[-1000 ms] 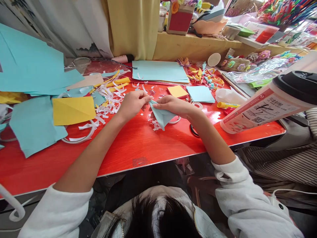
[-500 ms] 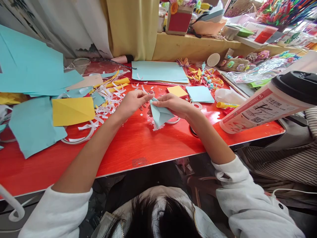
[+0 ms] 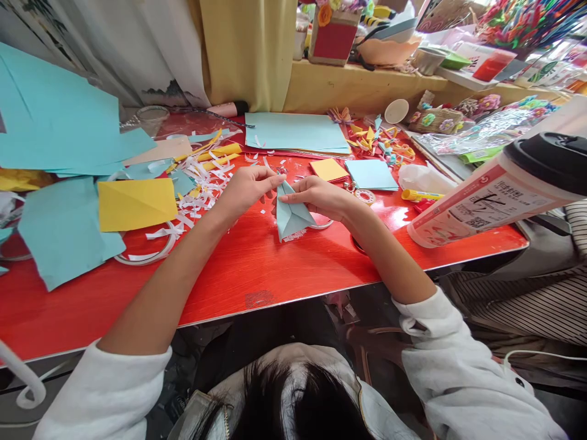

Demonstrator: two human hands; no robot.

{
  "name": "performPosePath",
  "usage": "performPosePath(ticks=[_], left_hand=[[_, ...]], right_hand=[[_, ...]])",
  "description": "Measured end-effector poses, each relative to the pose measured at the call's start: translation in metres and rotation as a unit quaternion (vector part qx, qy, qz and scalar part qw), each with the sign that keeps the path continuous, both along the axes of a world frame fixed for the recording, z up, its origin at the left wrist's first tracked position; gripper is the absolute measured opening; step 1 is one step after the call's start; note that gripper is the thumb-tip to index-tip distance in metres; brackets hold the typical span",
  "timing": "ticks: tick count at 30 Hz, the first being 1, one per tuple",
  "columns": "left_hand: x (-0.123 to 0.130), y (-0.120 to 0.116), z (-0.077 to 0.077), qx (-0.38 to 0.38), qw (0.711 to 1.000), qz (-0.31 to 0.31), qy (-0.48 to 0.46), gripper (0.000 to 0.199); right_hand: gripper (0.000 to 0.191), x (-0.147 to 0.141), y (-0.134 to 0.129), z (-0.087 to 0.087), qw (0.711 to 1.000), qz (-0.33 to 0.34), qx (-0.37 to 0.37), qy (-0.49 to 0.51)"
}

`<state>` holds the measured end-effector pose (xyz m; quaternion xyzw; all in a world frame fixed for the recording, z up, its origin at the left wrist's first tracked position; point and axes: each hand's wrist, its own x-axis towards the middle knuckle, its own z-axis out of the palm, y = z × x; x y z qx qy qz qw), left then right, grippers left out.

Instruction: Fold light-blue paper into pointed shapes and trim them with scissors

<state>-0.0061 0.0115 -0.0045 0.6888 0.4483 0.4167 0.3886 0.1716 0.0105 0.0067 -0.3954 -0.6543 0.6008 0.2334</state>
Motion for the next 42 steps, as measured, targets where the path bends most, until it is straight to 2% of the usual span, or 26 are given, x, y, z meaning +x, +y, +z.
performPosePath(ticks=[3,7,13,20,25,29,34,37,39,42], left_hand=[[0.0018,-0.0007,-0.0001,0.013,1.000,0.023,0.002,0.030],[0.0025,-0.0022,0.0001,0.037,0.999,0.035,0.006,0.032],[0.0030,-0.0026,-0.0009,0.054,0.997,0.043,0.015,0.027],[0.0055,-0.0048,-0.0011,0.012,0.997,0.031,-0.076,0.027],[0.0063,-0.0056,-0.0012,0.004,0.995,0.028,-0.096,0.029],[0.0055,-0.0032,-0.0013,-0.005,0.996,0.013,-0.085,0.033],[0.0019,0.0004,-0.0027,0.041,0.996,0.058,-0.059,0.035],[0.0012,0.0014,-0.0038,0.052,0.994,0.073,-0.067,0.037],[0.0018,0.0013,-0.0036,0.053,0.993,0.065,-0.079,0.038],[0.0025,0.0006,-0.0023,0.022,0.995,0.019,-0.091,0.042]], right_hand=[[0.039,-0.0015,-0.0033,0.0033,1.000,0.005,0.018,-0.020],[0.035,-0.0028,-0.0059,0.0058,0.999,0.034,0.003,-0.008],[0.044,-0.0033,-0.0030,-0.0024,0.999,0.026,0.029,-0.011],[0.033,-0.0024,-0.0034,-0.0003,0.999,0.031,0.001,-0.008],[0.022,-0.0039,-0.0059,0.0030,0.999,0.040,-0.021,0.008],[0.032,-0.0053,-0.0041,-0.0004,1.000,0.014,0.009,0.022],[0.043,-0.0039,-0.0009,-0.0037,0.997,0.028,0.065,-0.037],[0.043,-0.0041,-0.0013,-0.0035,0.994,0.023,0.084,-0.061],[0.042,-0.0049,-0.0019,-0.0035,0.994,0.008,0.090,-0.054],[0.046,-0.0056,-0.0017,-0.0040,0.995,-0.016,0.089,-0.042]])
